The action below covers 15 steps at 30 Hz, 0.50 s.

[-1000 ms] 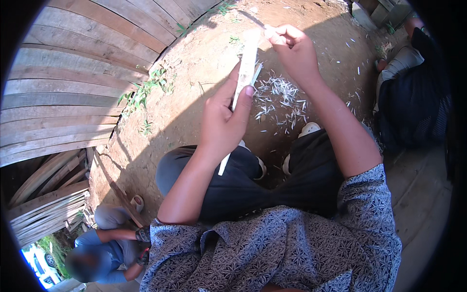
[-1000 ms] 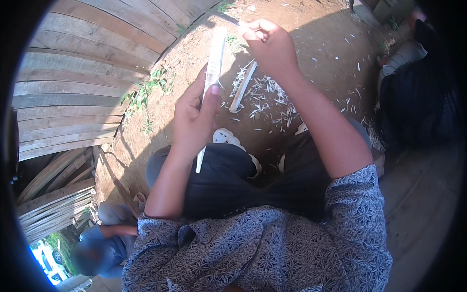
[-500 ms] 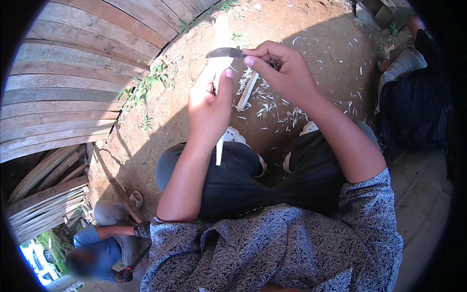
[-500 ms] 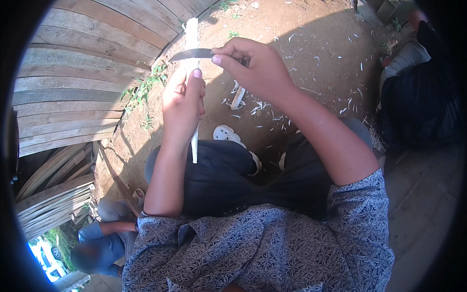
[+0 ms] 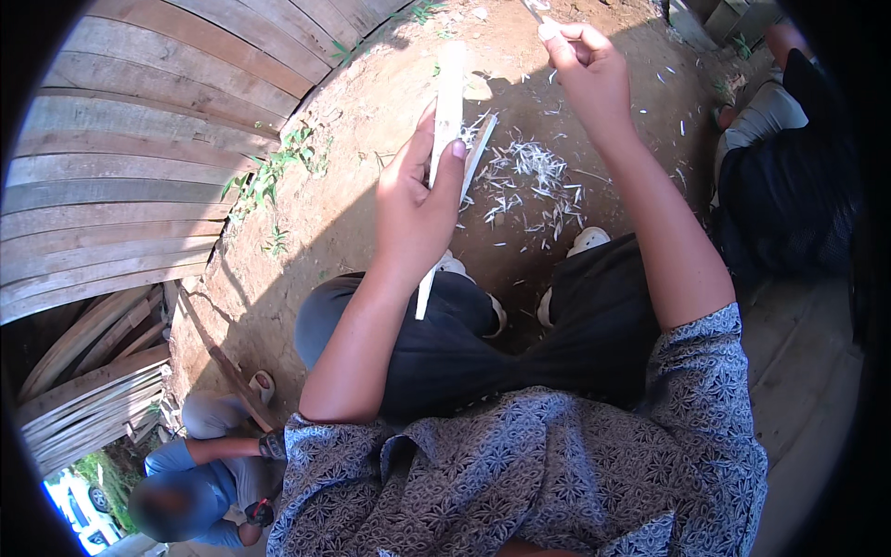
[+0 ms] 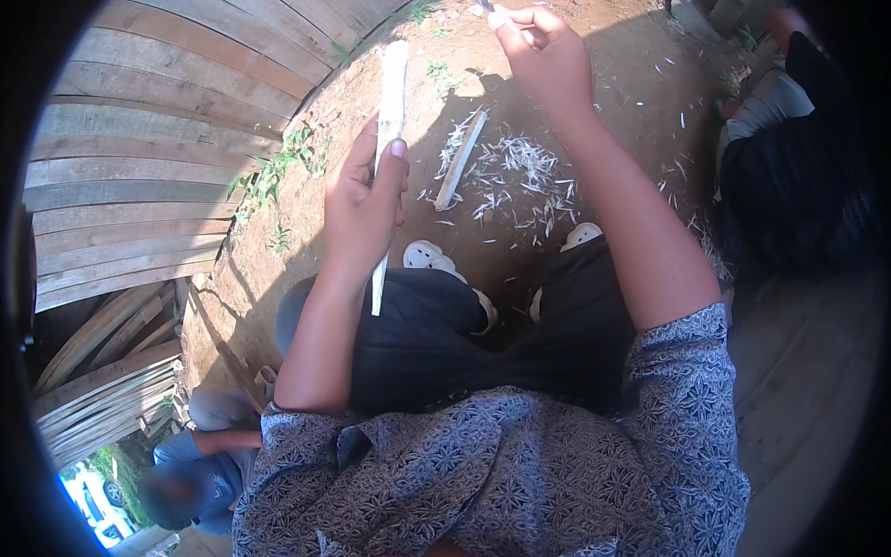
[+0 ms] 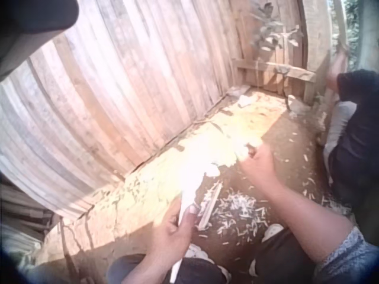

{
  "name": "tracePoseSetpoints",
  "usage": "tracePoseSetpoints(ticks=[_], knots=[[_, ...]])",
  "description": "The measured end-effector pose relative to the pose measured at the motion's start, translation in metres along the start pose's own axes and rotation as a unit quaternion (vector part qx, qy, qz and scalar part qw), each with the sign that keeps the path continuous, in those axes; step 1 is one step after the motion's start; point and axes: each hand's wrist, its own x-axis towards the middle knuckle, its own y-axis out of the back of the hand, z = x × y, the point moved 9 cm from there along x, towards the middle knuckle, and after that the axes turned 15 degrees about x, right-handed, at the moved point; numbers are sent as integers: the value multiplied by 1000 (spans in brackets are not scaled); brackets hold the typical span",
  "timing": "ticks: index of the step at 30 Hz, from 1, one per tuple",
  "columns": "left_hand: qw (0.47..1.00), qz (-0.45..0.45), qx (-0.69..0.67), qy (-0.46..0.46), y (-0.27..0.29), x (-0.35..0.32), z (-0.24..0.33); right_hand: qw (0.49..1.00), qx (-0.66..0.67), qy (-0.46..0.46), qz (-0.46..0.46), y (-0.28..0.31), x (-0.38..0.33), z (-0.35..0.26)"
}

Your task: The person sits on the ground and uses a curved knife to shave thin strips from a small piece of wood. They hold the wood in their left hand and repeatedly scrape the blade against it, creating a pile of wood shavings on the ground.

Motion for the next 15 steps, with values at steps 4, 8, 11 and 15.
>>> tracePoseSetpoints(ticks=[4,8,11,15], knots=[[998,38,-21,44,18,11,-14,987,44,-29,-150,-63,-56,-23],[997,42,-33,49,21,11,-18,976,56,-56,-204,-86,-82,-27],[995,19,-32,92,18,5,-11,983,60,-18,-175,-78,-74,-27],[996,28,30,-83,9,-5,15,995,22,-29,-93,-45,-34,-2]])
